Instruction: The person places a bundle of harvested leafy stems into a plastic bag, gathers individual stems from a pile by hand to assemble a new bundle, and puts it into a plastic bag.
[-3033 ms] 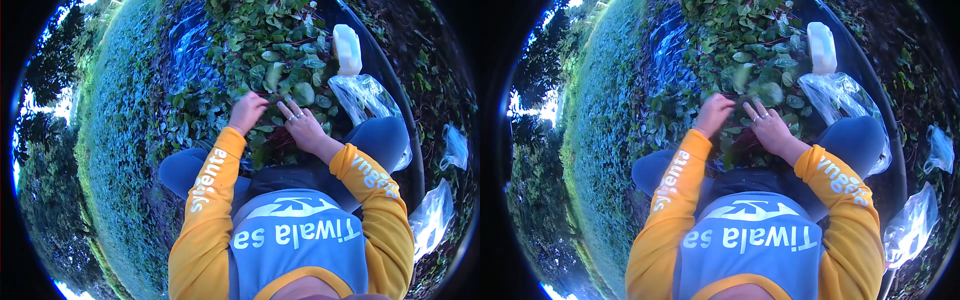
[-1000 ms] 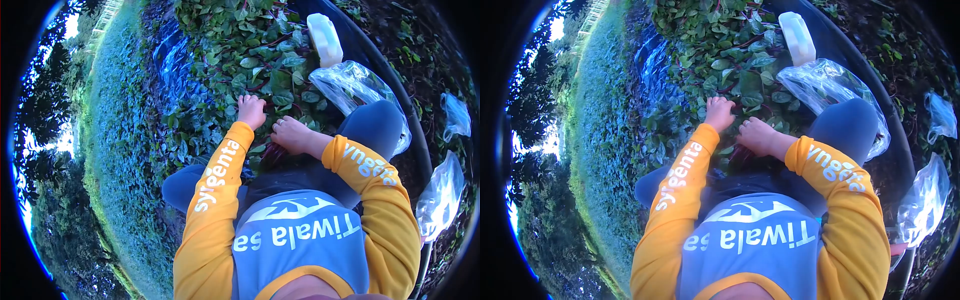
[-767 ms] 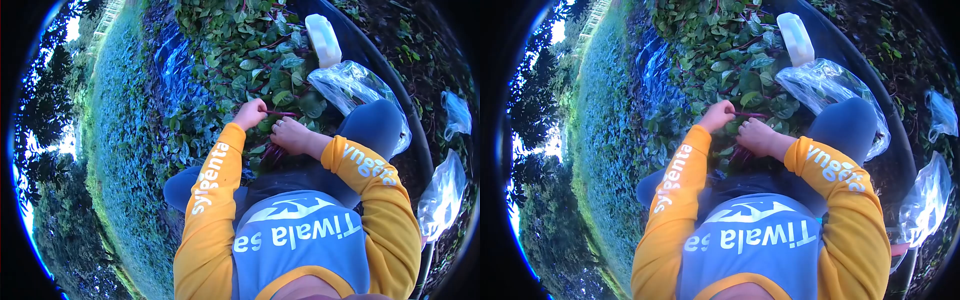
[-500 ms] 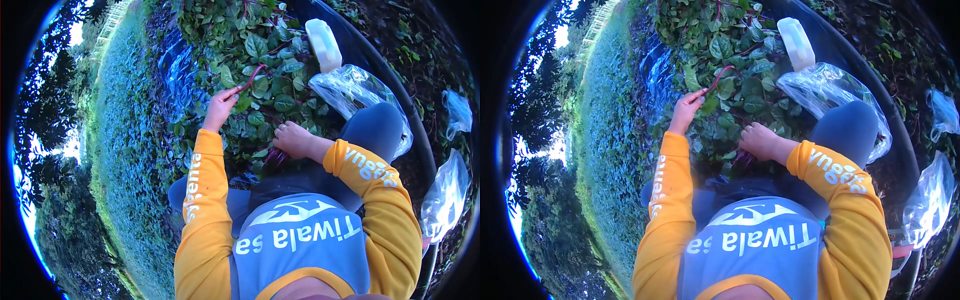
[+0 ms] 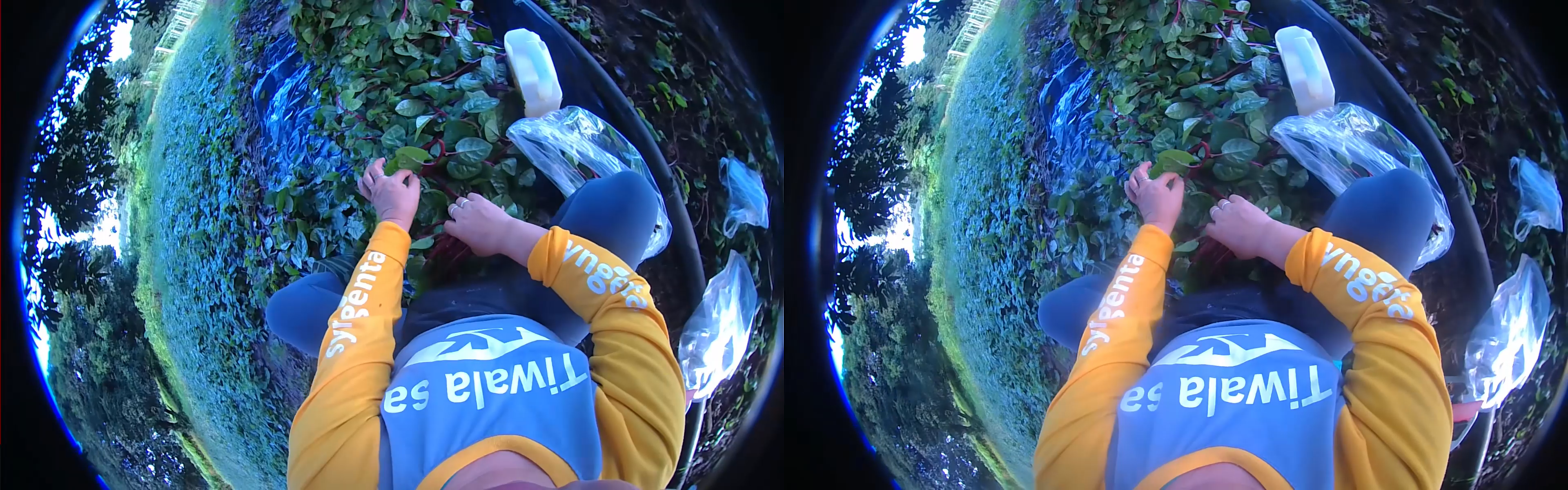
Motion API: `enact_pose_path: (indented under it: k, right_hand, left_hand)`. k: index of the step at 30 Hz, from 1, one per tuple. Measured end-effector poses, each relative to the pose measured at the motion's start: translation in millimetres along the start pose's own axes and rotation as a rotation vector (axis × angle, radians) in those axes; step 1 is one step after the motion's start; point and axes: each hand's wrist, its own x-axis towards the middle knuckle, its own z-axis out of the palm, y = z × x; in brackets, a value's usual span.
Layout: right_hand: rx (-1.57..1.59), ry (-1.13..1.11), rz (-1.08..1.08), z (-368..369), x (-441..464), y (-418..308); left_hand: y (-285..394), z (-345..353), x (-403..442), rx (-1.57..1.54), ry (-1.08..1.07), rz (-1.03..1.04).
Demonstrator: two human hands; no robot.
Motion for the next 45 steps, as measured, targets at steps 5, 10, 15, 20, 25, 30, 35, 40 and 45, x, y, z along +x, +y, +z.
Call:
enact_pose_path:
  k: [5,10,15,20,25,30,35,40,45]
  right_hand:
    - [0.008,0.012,-0.004,0,3,0]
    - [0.011,-0.004,-0.01,-3,1,0]
    - [0.032,-0.027,-0.003,-3,0,0]
    - [0.03,-0.011,-0.017,-3,3,-2]
    - [0.029,-0.038,-0.025,-2,3,-4]
    - [0.009,-0.029,-0.012,1,2,-4]
    - [0.006,-0.029,-0.024,1,1,-5]
    - [0.02,-0.087,-0.017,-12,1,-9]
    - [-0.018,-0.02,-0.003,-8,3,-6]
  left_hand:
    - [25,0,1,0.04,-0.109,0.004]
    - [32,18,5,0.021,-0.13,-0.081]
    - [11,26,18,0.012,-0.219,0.032]
    - [20,-1,11,0.071,-0.245,0.092]
    - [29,16,2,0.005,-0.338,-0.104]
    - [32,24,4,-0.052,-0.361,-0.198]
    - [18,17,9,-0.003,-0.391,0.015]
    - [23,-13,-3,0.213,-0.241,0.284]
    - [23,-19,-33,0.145,-0.232,0.314]
